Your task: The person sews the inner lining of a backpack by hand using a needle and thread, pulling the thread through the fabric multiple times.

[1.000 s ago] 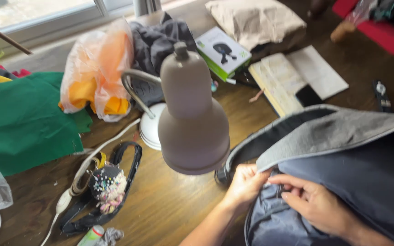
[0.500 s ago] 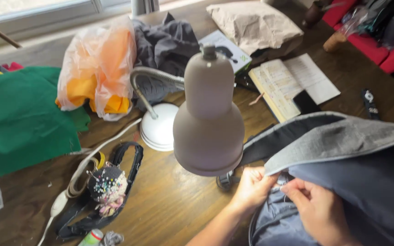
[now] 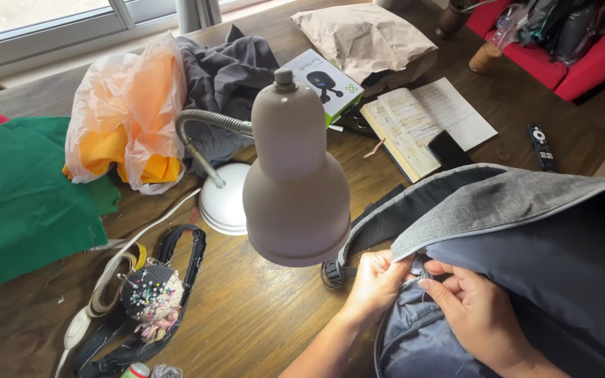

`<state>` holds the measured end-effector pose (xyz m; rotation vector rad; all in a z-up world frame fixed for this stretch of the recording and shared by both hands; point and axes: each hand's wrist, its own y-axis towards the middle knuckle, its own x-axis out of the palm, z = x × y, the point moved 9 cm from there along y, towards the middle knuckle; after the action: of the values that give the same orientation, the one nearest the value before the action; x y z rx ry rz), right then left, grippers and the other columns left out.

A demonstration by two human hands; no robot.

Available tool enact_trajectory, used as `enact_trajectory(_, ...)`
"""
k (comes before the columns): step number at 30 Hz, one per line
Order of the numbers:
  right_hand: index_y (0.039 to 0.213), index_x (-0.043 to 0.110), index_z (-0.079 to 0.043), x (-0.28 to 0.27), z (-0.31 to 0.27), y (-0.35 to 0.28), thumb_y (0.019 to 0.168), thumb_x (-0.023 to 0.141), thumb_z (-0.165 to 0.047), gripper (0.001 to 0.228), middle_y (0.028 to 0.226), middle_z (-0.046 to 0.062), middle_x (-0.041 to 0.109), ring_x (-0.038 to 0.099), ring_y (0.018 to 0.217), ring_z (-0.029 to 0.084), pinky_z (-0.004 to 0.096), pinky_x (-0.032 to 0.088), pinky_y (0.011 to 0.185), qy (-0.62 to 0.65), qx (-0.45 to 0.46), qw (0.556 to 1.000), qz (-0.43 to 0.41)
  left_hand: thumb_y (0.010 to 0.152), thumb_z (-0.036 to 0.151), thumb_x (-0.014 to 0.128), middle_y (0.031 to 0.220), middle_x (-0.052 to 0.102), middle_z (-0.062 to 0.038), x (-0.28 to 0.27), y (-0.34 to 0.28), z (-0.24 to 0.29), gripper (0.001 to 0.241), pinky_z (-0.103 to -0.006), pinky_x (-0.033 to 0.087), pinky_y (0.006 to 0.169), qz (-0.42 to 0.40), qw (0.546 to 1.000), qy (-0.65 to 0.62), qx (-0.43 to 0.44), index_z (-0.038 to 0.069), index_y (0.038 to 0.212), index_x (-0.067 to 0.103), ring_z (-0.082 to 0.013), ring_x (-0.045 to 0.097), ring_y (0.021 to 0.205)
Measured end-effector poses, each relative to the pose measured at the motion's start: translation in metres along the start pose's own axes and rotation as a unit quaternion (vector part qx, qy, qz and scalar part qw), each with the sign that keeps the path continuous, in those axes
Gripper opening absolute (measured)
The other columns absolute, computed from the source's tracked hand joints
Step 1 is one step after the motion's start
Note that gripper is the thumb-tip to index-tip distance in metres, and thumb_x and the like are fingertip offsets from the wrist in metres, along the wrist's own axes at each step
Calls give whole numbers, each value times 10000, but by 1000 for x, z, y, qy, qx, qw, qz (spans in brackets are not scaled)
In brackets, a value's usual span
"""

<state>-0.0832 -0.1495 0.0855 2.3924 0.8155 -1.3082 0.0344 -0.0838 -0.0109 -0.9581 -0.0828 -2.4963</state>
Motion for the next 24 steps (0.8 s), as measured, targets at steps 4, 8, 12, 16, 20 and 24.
enact_trajectory(4, 909, 827, -181, -7, -15, -9, 814, 796, -303, 157, 541, -29, 672, 585, 508, 85, 259, 527, 612, -12, 0, 1000, 28, 1042, 280, 653, 605, 576, 80, 1, -4, 4, 432, -192, 313, 492, -4, 998, 49, 30, 171, 639, 544, 22, 422, 559)
enact_trajectory(8, 800, 777, -189, -8, -46, -12, 820, 737, -224, 57, 543, -45, 526, 454, 485, 132, 306, 474, 589, -41, -109, 993, 24, 1042, 304, 646, 612, 508, 103, 6, -9, 11, 437, -198, 261, 502, -12, 997, 43, 58, 190, 639, 519, 19, 365, 577)
enact_trajectory(12, 857, 826, -164, -8, -35, -12, 836, 729, -194, 104, 597, -51, 742, 575, 506, 93, 279, 509, 606, 0, -70, 997, 19, 1042, 331, 626, 604, 425, 127, 10, -9, 9, 453, -216, 208, 509, -22, 995, 57, 75, 218, 636, 461, 14, 300, 583)
enact_trajectory(16, 879, 854, -82, -5, -22, -13, 850, 775, -154, 110, 738, -37, 817, 656, 631, 63, 231, 551, 674, 109, -8, 994, 19, 1051, 362, 616, 614, 394, 121, 13, -13, 16, 453, -230, 192, 517, -29, 994, 68, 84, 209, 649, 472, -5, 273, 590)
enact_trajectory(20, 919, 793, -149, -29, -46, -27, 870, 730, -215, 103, 786, -31, 819, 730, 639, 98, 250, 561, 692, 69, -51, 993, 75, 1045, 366, 627, 612, 438, 126, 8, -9, 8, 448, -224, 220, 515, -16, 992, 87, 89, 206, 648, 497, 4, 309, 585)
enact_trajectory(24, 964, 745, -117, -52, -52, -37, 945, 623, -248, 179, 835, 49, 820, 813, 653, 115, 239, 682, 593, 151, -101, 982, 58, 1032, 340, 669, 630, 633, 56, 4, -5, -5, 415, -188, 314, 496, 13, 998, 56, 34, 162, 663, 598, 18, 446, 538)
